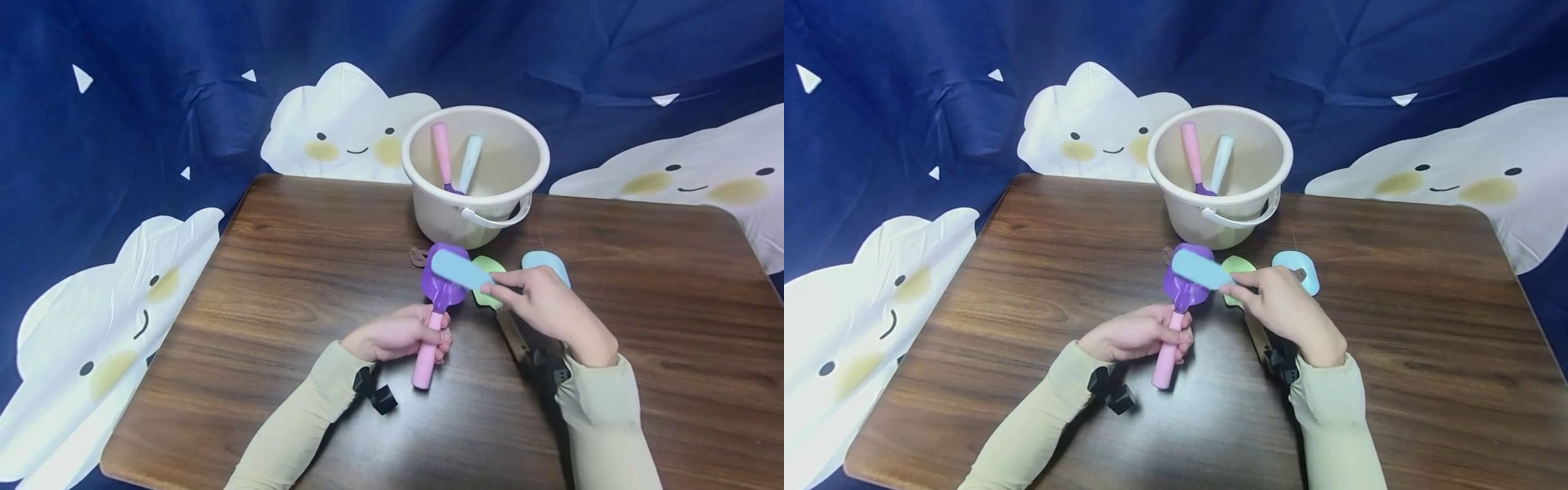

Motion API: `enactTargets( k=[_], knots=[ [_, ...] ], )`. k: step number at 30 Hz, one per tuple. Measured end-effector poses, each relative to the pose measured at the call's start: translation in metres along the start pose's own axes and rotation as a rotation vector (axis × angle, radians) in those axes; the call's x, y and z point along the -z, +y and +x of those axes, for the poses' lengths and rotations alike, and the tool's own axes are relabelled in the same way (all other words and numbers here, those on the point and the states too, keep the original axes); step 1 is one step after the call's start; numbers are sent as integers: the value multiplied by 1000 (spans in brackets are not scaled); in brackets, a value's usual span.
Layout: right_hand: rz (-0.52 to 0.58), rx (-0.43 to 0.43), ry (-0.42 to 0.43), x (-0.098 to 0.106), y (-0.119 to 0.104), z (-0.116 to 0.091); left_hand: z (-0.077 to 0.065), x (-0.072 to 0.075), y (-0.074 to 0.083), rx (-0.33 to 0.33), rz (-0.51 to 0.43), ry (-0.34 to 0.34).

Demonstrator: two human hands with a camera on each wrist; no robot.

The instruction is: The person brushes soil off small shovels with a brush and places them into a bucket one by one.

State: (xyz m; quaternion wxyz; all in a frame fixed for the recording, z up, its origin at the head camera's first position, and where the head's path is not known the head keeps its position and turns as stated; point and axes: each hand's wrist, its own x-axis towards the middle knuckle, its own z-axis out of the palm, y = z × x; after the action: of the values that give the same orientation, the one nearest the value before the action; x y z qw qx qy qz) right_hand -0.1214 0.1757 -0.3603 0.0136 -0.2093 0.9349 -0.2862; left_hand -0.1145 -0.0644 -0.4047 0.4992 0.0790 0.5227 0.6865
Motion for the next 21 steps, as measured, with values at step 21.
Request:
enactTargets(
  k=[21],
  knots=[
    [-137, 82, 15, 0, -28, -8, 3, -2, -4, -13, 25, 11]
  ],
)
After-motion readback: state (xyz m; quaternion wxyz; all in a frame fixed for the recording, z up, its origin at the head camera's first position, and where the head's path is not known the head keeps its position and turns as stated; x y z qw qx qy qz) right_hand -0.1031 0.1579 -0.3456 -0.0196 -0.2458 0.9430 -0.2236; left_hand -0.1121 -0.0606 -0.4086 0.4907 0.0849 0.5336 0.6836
